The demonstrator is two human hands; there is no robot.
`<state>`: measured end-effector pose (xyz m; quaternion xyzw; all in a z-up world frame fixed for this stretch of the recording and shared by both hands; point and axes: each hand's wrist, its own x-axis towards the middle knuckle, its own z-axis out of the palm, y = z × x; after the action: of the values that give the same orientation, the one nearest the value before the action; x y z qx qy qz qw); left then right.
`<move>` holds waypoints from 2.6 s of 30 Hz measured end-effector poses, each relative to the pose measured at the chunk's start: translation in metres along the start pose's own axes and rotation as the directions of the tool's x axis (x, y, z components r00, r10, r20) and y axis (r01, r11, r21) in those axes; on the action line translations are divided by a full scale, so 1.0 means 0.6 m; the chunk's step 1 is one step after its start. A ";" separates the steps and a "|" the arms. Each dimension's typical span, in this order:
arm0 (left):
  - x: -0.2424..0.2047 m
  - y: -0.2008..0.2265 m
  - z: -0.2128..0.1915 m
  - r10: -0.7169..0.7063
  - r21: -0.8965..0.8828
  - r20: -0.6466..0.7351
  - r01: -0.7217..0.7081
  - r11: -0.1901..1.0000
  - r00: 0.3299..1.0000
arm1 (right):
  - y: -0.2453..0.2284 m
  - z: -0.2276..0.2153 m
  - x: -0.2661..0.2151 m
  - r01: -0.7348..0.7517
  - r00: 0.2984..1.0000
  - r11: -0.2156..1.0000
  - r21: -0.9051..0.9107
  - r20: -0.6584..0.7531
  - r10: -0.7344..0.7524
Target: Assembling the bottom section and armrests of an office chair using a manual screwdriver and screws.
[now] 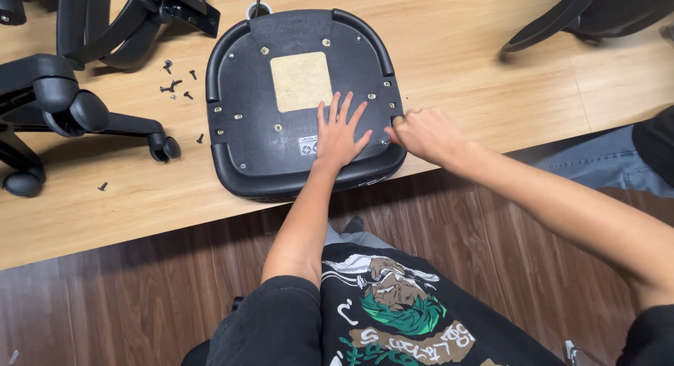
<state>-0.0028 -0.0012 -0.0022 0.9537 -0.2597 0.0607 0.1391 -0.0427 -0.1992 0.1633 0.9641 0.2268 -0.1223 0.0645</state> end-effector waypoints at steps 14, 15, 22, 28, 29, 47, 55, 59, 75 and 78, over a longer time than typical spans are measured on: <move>0.000 -0.001 0.005 -0.004 -0.006 -0.003 0.004 1.000 1.000 | 0.027 -0.034 -0.017 0.282 0.935 0.947 -0.153 -0.179 -0.307; 0.001 -0.002 0.005 0.001 -0.005 -0.013 -0.001 1.000 1.000 | 0.026 -0.037 -0.013 0.256 0.950 0.942 -0.218 -0.124 -0.287; 0.001 -0.002 0.000 0.011 -0.020 -0.005 -0.012 1.000 1.000 | 0.015 -0.017 -0.007 0.018 0.999 0.998 0.055 -0.031 -0.016; -0.002 -0.003 -0.005 0.007 -0.035 -0.010 -0.007 0.999 1.000 | -0.012 -0.031 0.001 -0.104 0.995 0.992 0.065 0.009 0.104; -0.001 -0.003 -0.005 0.009 -0.037 -0.011 -0.009 0.999 1.000 | -0.003 -0.009 0.000 0.000 0.998 1.000 -0.015 -0.069 -0.001; 0.006 -0.005 -0.010 -0.016 -0.025 0.028 0.016 1.000 0.999 | -0.011 -0.029 0.041 -0.356 0.913 0.927 0.121 0.254 0.318; 0.006 -0.004 -0.012 -0.010 -0.044 0.042 0.011 0.999 0.999 | -0.020 0.039 0.016 -0.023 1.000 0.997 -0.069 -0.012 0.022; 0.007 -0.004 -0.013 -0.012 -0.065 0.037 0.015 0.998 0.999 | -0.027 0.002 0.047 -0.458 0.884 0.876 0.153 0.186 0.430; 0.002 -0.026 -0.021 0.069 -0.132 -0.013 -0.070 0.989 0.998 | -0.025 0.012 0.020 -0.011 0.999 0.999 -0.048 -0.035 0.010; 0.004 -0.025 -0.023 0.071 -0.141 -0.020 -0.073 0.987 0.997 | -0.048 -0.034 0.039 -0.221 0.974 0.961 0.166 0.077 0.211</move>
<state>0.0060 0.0140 0.0080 0.9310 -0.2965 0.0541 0.2060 -0.0314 -0.1599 0.1749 0.9810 0.1068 -0.1623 -0.0001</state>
